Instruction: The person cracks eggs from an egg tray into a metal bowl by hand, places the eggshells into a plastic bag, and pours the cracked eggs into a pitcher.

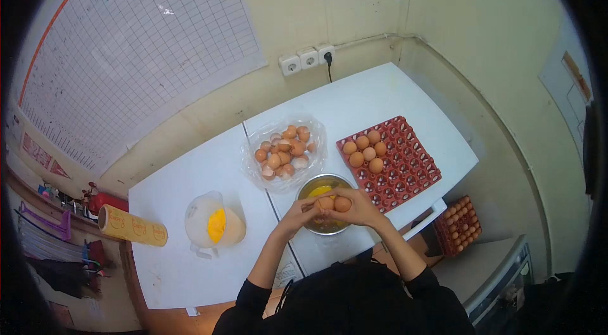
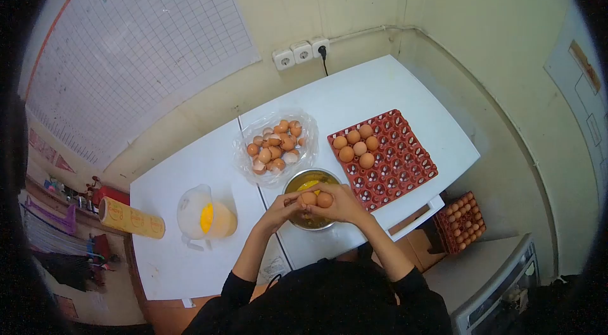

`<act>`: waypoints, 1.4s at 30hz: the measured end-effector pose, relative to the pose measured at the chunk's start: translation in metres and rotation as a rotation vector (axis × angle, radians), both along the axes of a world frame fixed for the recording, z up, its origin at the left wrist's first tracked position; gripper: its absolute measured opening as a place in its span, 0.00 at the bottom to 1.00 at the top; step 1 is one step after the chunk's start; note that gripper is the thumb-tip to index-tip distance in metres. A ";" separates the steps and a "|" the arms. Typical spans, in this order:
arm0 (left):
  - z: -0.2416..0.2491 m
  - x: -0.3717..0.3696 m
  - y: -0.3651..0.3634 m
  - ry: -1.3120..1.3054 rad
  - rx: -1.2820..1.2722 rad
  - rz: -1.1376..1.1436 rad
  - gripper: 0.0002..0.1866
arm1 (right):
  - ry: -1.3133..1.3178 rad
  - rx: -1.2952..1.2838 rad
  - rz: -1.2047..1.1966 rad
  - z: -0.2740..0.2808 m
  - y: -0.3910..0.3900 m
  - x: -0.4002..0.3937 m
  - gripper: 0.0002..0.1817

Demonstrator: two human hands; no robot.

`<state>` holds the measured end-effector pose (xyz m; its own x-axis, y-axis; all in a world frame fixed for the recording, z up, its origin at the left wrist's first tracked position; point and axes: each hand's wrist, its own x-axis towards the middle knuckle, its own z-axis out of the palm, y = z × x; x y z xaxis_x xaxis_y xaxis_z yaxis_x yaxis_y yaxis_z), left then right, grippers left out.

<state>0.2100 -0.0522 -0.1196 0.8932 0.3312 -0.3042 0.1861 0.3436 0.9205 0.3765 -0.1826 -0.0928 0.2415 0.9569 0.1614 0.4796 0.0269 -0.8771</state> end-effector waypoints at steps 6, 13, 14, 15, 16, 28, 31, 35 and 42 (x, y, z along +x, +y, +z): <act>-0.006 0.008 0.001 -0.026 0.212 0.078 0.22 | -0.089 0.118 -0.042 -0.015 0.002 0.000 0.22; -0.006 0.002 0.000 -0.077 0.508 0.163 0.19 | -0.056 0.133 -0.066 -0.021 -0.001 0.006 0.22; -0.004 0.001 0.000 -0.075 0.507 0.164 0.19 | -0.076 0.172 -0.065 -0.022 -0.002 0.008 0.22; 0.004 0.001 -0.002 -0.103 0.607 0.158 0.18 | -0.074 0.170 -0.064 -0.023 -0.002 0.010 0.22; 0.008 0.001 -0.003 -0.130 0.707 0.150 0.16 | -0.145 0.183 -0.050 -0.024 -0.002 0.012 0.22; 0.010 0.005 -0.001 0.033 1.213 0.074 0.13 | -0.245 0.150 -0.123 -0.003 -0.006 0.025 0.23; -0.002 0.012 -0.001 0.077 1.270 -0.163 0.16 | -0.233 0.161 -0.147 0.003 -0.013 0.028 0.22; -0.009 0.027 -0.020 0.291 1.138 -0.120 0.20 | -0.192 0.072 -0.109 0.005 -0.019 0.024 0.22; -0.051 0.042 -0.034 0.390 1.236 -0.069 0.20 | -0.167 0.128 -0.104 -0.008 -0.022 0.017 0.20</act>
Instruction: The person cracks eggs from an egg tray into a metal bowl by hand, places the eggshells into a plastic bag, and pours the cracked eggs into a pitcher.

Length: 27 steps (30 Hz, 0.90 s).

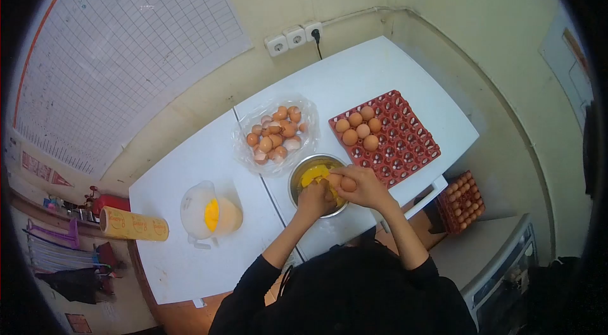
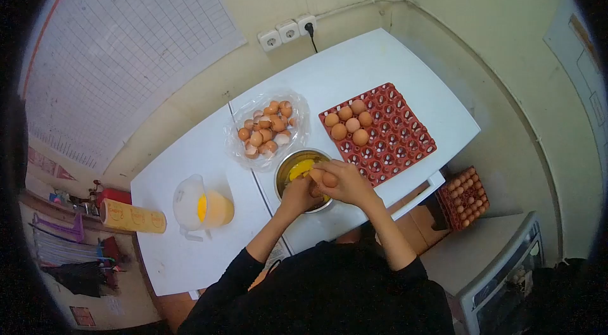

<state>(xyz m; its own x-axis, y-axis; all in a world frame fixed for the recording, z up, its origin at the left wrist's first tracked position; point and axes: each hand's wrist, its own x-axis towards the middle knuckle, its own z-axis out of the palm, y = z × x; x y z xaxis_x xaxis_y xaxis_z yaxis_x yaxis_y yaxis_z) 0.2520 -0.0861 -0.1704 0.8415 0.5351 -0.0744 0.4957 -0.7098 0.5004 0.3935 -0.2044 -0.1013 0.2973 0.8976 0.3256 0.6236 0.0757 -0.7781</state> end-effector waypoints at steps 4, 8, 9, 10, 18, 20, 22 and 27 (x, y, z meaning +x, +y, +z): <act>-0.019 0.009 0.000 -0.045 -0.140 0.081 0.14 | -0.005 -0.003 -0.013 -0.004 0.000 -0.001 0.21; -0.014 0.007 0.002 -0.127 -0.092 0.074 0.10 | 0.024 -0.040 -0.006 -0.003 -0.004 0.000 0.21; -0.007 0.006 0.003 -0.135 -0.173 0.099 0.09 | 0.029 -0.043 -0.005 -0.003 -0.004 0.000 0.21; 0.001 0.005 0.005 -0.142 -0.254 0.125 0.09 | 0.034 -0.043 -0.005 -0.004 -0.004 0.001 0.21; 0.044 -0.010 0.054 -0.138 -0.674 -0.095 0.15 | 0.043 -0.056 -0.025 -0.005 -0.006 0.006 0.21; 0.072 -0.009 0.054 -0.162 -0.735 -0.116 0.15 | 0.040 -0.071 -0.012 -0.003 -0.007 0.008 0.21; 0.082 -0.008 0.062 -0.126 -0.815 -0.164 0.15 | 0.036 -0.088 -0.001 0.000 -0.009 0.009 0.21; 0.107 -0.009 0.071 -0.235 -1.010 -0.162 0.15 | 0.102 -0.103 0.004 0.005 -0.011 0.013 0.20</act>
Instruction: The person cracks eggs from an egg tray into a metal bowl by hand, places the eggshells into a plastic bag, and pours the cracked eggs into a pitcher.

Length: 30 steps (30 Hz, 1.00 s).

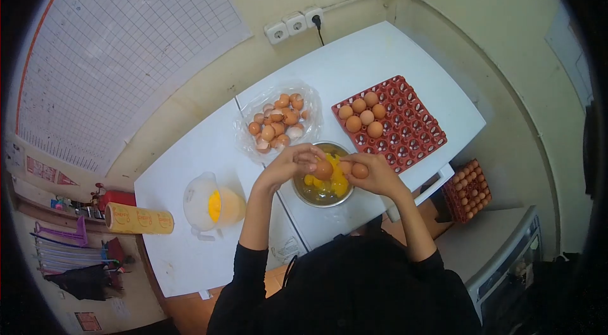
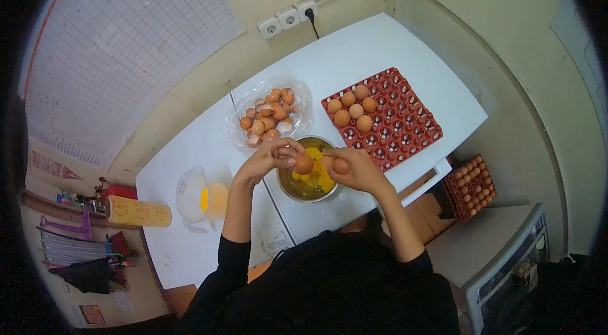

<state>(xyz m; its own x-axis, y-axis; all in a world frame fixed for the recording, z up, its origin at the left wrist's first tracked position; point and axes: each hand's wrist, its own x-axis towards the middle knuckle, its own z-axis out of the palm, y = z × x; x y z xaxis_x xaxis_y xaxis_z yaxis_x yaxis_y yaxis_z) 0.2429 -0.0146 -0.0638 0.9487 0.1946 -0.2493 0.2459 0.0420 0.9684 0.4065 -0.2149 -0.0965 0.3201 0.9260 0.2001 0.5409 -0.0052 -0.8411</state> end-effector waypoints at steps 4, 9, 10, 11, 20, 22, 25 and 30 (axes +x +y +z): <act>-0.003 -0.005 0.007 0.005 -0.331 0.073 0.17 | 0.061 -0.002 -0.013 0.008 0.000 -0.001 0.20; -0.049 -0.011 0.011 -0.052 -0.742 0.168 0.19 | 0.148 -0.030 -0.035 0.000 0.003 -0.005 0.20; -0.056 -0.013 0.010 -0.024 -0.796 0.212 0.19 | 0.145 -0.031 -0.033 -0.002 0.004 -0.006 0.20; -0.064 -0.014 0.011 0.006 -0.852 0.255 0.18 | 0.129 -0.018 -0.044 -0.003 0.006 -0.007 0.20; -0.073 -0.025 0.008 -0.018 -0.833 0.301 0.19 | 0.124 -0.016 -0.115 0.006 0.013 -0.015 0.22; -0.055 -0.023 0.002 -0.084 -0.768 0.315 0.19 | 0.053 -0.061 -0.136 0.009 0.014 -0.014 0.22; -0.030 -0.026 -0.011 -0.139 -0.476 0.291 0.19 | 0.121 0.035 -0.143 0.017 0.013 -0.020 0.23; -0.032 -0.022 -0.030 -0.045 0.558 0.100 0.21 | 0.085 -0.089 -0.197 0.000 0.012 -0.017 0.24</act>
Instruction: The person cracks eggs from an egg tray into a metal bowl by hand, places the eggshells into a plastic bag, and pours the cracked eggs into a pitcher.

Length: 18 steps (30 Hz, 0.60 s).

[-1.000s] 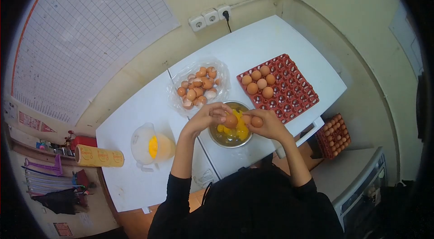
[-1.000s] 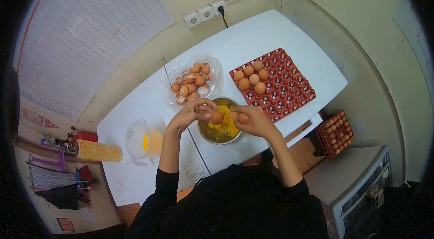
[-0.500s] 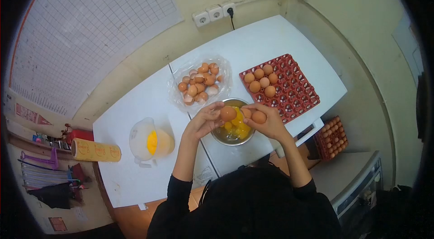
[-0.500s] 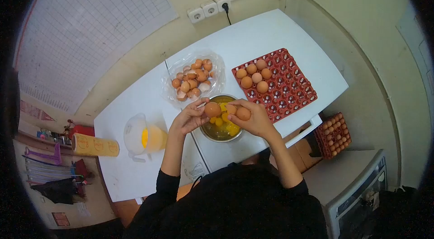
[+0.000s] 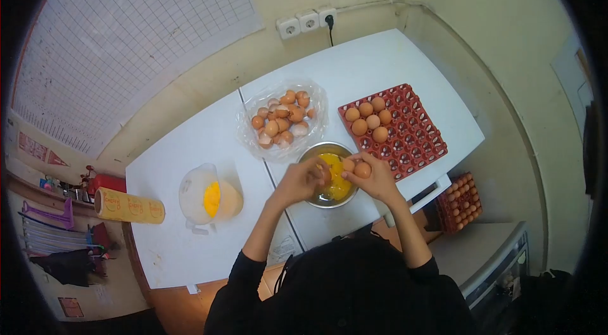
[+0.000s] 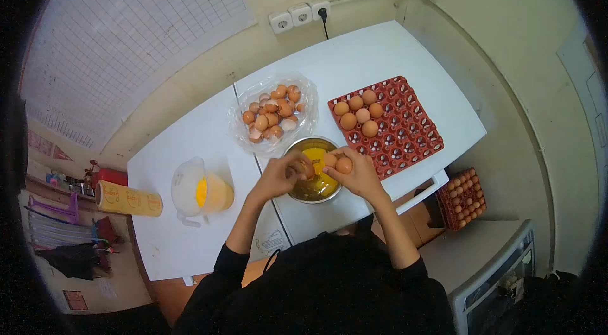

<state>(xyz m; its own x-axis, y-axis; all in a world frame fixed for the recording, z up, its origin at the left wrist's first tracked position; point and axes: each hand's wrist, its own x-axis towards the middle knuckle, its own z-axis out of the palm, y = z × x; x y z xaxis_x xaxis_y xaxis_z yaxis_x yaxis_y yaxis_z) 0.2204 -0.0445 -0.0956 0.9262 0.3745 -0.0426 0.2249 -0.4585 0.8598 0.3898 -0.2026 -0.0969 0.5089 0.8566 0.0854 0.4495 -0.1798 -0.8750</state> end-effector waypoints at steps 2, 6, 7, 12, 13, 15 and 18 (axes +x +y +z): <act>0.001 -0.005 -0.011 -0.060 0.055 -0.064 0.20 | -0.033 0.000 -0.010 0.000 -0.002 -0.002 0.23; -0.001 -0.014 -0.025 -0.165 0.272 -0.059 0.15 | 0.007 0.028 -0.005 -0.003 -0.005 -0.004 0.23; -0.002 -0.016 -0.026 -0.218 0.338 -0.049 0.14 | 0.010 0.029 -0.008 -0.005 -0.005 -0.005 0.24; -0.004 -0.027 -0.027 -0.284 0.550 -0.107 0.16 | -0.059 -0.020 0.020 -0.006 -0.007 -0.009 0.23; -0.008 -0.028 -0.026 -0.345 0.637 -0.153 0.17 | -0.139 -0.097 0.034 -0.008 -0.006 -0.008 0.22; -0.013 -0.029 -0.024 -0.355 0.680 -0.142 0.17 | -0.081 -0.084 0.025 0.000 -0.001 -0.007 0.22; -0.009 -0.030 -0.010 -0.352 0.707 -0.102 0.18 | -0.060 -0.043 0.031 0.017 0.021 -0.004 0.22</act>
